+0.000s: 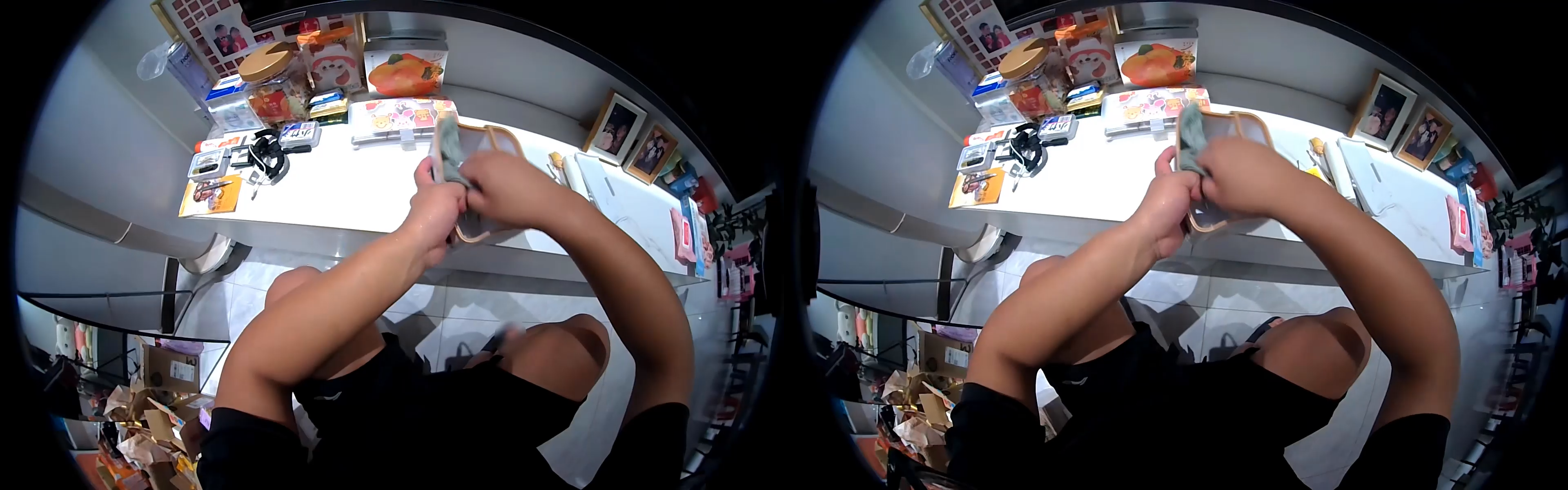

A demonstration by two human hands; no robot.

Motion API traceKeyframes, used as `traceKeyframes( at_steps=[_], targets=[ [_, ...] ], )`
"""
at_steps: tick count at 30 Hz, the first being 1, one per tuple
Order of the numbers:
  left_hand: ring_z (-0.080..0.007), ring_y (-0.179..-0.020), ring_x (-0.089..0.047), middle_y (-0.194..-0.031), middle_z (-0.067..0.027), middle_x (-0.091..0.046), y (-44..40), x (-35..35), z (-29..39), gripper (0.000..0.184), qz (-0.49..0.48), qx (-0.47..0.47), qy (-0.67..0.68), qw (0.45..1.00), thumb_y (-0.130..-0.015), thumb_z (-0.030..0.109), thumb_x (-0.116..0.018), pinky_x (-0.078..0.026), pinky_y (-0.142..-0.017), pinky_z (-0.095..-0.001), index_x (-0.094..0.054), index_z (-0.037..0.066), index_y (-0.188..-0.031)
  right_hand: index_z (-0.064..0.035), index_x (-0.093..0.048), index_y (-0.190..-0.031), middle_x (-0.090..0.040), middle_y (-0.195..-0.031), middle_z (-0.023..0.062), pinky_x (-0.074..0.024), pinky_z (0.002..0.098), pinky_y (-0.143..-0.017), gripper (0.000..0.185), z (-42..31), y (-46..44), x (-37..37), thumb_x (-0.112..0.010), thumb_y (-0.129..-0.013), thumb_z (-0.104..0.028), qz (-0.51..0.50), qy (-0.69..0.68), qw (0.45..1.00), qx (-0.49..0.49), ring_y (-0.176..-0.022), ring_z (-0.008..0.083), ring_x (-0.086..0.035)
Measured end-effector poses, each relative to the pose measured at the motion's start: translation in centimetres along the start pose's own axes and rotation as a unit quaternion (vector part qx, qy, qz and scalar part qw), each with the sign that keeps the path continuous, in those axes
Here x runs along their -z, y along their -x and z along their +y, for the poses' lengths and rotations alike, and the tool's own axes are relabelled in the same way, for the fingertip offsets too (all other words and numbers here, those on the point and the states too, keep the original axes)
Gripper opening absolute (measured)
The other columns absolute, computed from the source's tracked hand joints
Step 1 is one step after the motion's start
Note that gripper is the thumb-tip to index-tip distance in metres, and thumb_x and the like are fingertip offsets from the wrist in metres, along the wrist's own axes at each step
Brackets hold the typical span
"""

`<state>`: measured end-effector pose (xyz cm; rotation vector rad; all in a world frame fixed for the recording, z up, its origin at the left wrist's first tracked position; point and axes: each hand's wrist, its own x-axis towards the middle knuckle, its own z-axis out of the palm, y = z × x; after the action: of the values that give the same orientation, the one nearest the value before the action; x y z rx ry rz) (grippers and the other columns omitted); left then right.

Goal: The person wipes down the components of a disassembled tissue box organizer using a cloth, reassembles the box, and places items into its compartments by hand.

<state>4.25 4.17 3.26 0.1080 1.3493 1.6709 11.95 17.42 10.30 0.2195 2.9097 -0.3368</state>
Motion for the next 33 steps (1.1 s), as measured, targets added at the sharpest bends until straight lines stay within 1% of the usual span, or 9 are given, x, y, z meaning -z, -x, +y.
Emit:
traceKeyframes(
  at_steps=[4,10,13,15,18,24,29,32,33],
  targets=[
    [-0.0123,-0.082,-0.051,-0.099,-0.0052,-0.054,0.5,-1.0,-0.1,0.097,-0.037,-0.028,-0.042,0.998,-0.085,0.001,-0.052,-0.046,-0.076,-0.0315,-0.017,0.02,-0.173,-0.0051,-0.079,-0.11,-0.07,-0.123,0.0177,-0.0578,0.0466,-0.1,0.025,0.5,0.1,-1.1,-0.069,-0.091,-0.016,0.008,0.077,0.997,-0.017,-0.116,0.0369,-0.072],
    [-0.0118,-0.07,-0.053,-0.09,-0.0062,-0.059,0.0,-1.2,1.5,0.097,-0.101,-0.209,-0.15,0.961,-0.082,-0.003,-0.056,-0.044,-0.063,-0.0277,-0.027,0.014,-0.173,-0.01,-0.08,-0.113,-0.075,-0.119,0.0159,-0.0617,0.0469,-0.09,0.024,1.3,-0.3,0.0,-0.07,-0.092,-0.014,0.112,0.133,0.974,-0.144,-0.106,0.0351,-0.076],
    [-0.0126,-0.071,-0.056,-0.092,-0.0071,-0.063,-0.7,-0.8,2.8,0.1,-0.102,-0.223,-0.153,0.957,-0.08,-0.007,-0.056,-0.046,-0.063,-0.0288,-0.024,0.013,-0.173,-0.0127,-0.082,-0.108,-0.079,-0.11,0.0153,-0.0605,0.0462,-0.086,0.022,-2.3,1.0,2.8,-0.071,-0.089,-0.015,-0.133,0.136,0.973,-0.131,-0.103,0.0347,-0.076],
    [-0.0127,-0.072,-0.057,-0.093,-0.0069,-0.063,-0.7,-0.6,2.8,0.101,-0.111,-0.233,-0.156,0.953,-0.08,-0.007,-0.056,-0.046,-0.064,-0.029,-0.023,0.014,-0.174,-0.0124,-0.083,-0.107,-0.079,-0.108,0.0146,-0.0602,0.0456,-0.086,0.022,-3.1,1.6,1.7,-0.071,-0.089,-0.016,-0.141,0.137,0.973,-0.124,-0.103,0.0344,-0.076],
    [-0.0389,-0.136,-0.056,-0.166,-0.028,-0.03,-1.2,-0.1,1.5,0.091,-0.11,-0.216,-0.149,0.959,-0.077,0.007,-0.068,-0.056,-0.093,-0.0339,-0.043,0.006,-0.165,-0.0133,-0.084,-0.104,-0.08,-0.099,0.0115,-0.0593,0.0429,-0.088,0.02,-2.7,1.6,0.8,-0.073,-0.087,-0.017,-0.122,0.153,0.972,-0.134,-0.103,0.031,-0.077],
    [-0.0181,-0.115,-0.065,-0.154,-0.0185,-0.051,0.8,0.0,3.2,0.09,-0.224,-0.117,-0.098,0.963,-0.08,0.001,-0.063,-0.052,-0.098,-0.0308,-0.041,0.006,-0.167,-0.0117,-0.084,-0.097,-0.081,-0.095,0.008,-0.0634,0.0392,-0.072,0.014,-0.4,0.3,2.3,-0.073,-0.088,-0.013,0.08,0.252,0.947,-0.182,-0.086,0.0246,-0.08],
    [-0.0208,-0.119,-0.066,-0.158,-0.0229,-0.052,-0.9,0.4,1.7,0.086,-0.178,-0.194,-0.126,0.957,-0.079,0.002,-0.065,-0.052,-0.101,-0.0315,-0.047,0.004,-0.163,-0.0095,-0.083,-0.106,-0.08,-0.1,0.0112,-0.0637,0.043,-0.08,0.02,1.0,-0.5,-0.2,-0.068,-0.094,-0.016,0.057,0.117,0.976,-0.173,-0.093,0.0308,-0.079],
    [-0.0083,-0.075,-0.057,-0.095,-0.003,-0.067,-3.2,1.2,1.4,0.084,-0.153,-0.216,-0.17,0.949,-0.084,-0.004,-0.057,-0.048,-0.069,-0.0242,-0.046,0.011,-0.165,-0.0101,-0.08,-0.116,-0.078,-0.109,0.015,-0.061,0.0444,-0.091,0.027,-2.0,0.9,-0.9,-0.062,-0.098,-0.019,0.009,0.09,0.987,-0.133,-0.102,0.0339,-0.077],
    [-0.0082,-0.075,-0.058,-0.098,-0.0038,-0.068,-3.3,1.2,1.8,0.082,-0.14,-0.209,-0.148,0.956,-0.083,-0.004,-0.058,-0.048,-0.068,-0.0242,-0.048,0.01,-0.164,-0.0101,-0.08,-0.116,-0.078,-0.109,0.015,-0.061,0.0444,-0.091,0.027,-2.2,0.5,-0.5,-0.062,-0.098,-0.019,0.009,0.092,0.987,-0.132,-0.102,0.0339,-0.077]
  ],
)
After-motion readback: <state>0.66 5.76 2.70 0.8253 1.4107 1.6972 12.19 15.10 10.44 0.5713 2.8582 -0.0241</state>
